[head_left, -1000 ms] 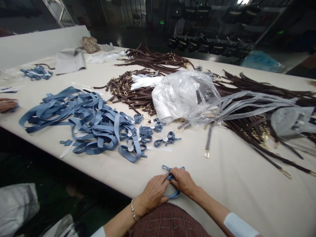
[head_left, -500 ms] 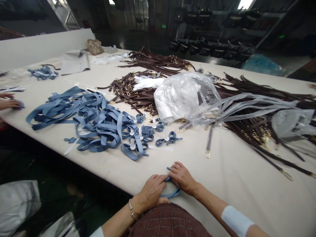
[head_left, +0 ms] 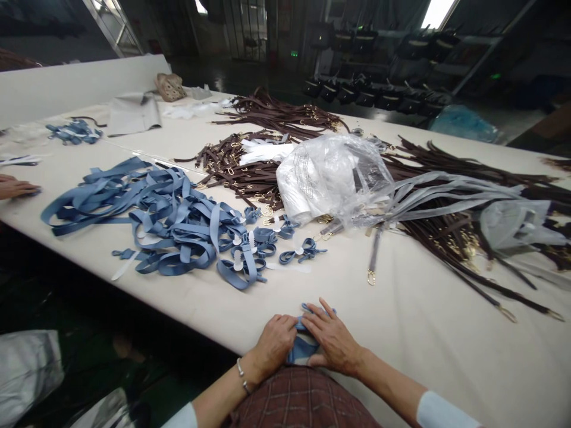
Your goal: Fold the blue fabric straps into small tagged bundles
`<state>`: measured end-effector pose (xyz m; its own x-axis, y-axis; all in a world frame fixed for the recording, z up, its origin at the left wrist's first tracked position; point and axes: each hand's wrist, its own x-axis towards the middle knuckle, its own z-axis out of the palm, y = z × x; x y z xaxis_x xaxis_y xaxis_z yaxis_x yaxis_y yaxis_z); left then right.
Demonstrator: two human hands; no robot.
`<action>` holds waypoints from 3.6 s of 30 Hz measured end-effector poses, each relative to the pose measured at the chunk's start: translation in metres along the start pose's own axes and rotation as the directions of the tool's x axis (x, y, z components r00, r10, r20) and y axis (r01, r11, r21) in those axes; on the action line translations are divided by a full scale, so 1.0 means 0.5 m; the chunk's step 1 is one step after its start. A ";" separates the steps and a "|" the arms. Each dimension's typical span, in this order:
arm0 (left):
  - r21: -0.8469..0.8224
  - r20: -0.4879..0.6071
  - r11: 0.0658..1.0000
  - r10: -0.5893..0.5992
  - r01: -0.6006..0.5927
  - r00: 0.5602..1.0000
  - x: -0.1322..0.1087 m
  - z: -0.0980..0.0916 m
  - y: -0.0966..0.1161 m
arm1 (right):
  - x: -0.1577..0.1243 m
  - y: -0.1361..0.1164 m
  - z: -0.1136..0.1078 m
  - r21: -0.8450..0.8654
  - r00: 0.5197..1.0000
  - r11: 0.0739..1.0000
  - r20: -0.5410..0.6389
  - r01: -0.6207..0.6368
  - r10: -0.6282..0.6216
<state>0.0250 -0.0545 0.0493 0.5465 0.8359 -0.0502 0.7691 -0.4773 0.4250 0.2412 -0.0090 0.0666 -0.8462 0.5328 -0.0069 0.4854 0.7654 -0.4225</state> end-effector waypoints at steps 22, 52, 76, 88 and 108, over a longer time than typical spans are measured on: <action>0.365 -0.311 0.925 0.008 0.111 0.951 0.061 0.002 -0.041 | 0.054 0.051 0.041 -0.303 0.973 0.946 -0.227 -0.114 0.045; -0.136 -0.109 0.953 -0.287 0.272 0.952 0.098 -0.016 -0.046 | 0.335 0.107 -0.072 -0.214 0.878 0.865 0.062 -0.453 0.475; -0.970 0.143 0.092 -0.531 0.225 0.835 0.171 -0.194 0.007 | 0.058 0.047 -0.107 0.908 0.596 -0.205 0.397 -0.365 0.697; -0.695 0.057 0.528 -0.636 0.488 0.770 0.160 -0.135 0.012 | 0.105 -0.001 -0.069 0.925 0.706 -0.263 0.380 -0.276 0.598; -0.441 -0.028 0.711 -0.621 0.548 0.783 0.140 -0.046 -0.048 | 0.176 0.056 -0.023 0.893 0.698 0.050 0.314 -0.447 0.644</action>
<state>0.0371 0.0214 0.0566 -0.0589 0.9588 -0.2780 0.7003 0.2382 0.6730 0.1830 0.0635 0.0647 -0.3474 0.7514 -0.5610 0.2061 -0.5225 -0.8274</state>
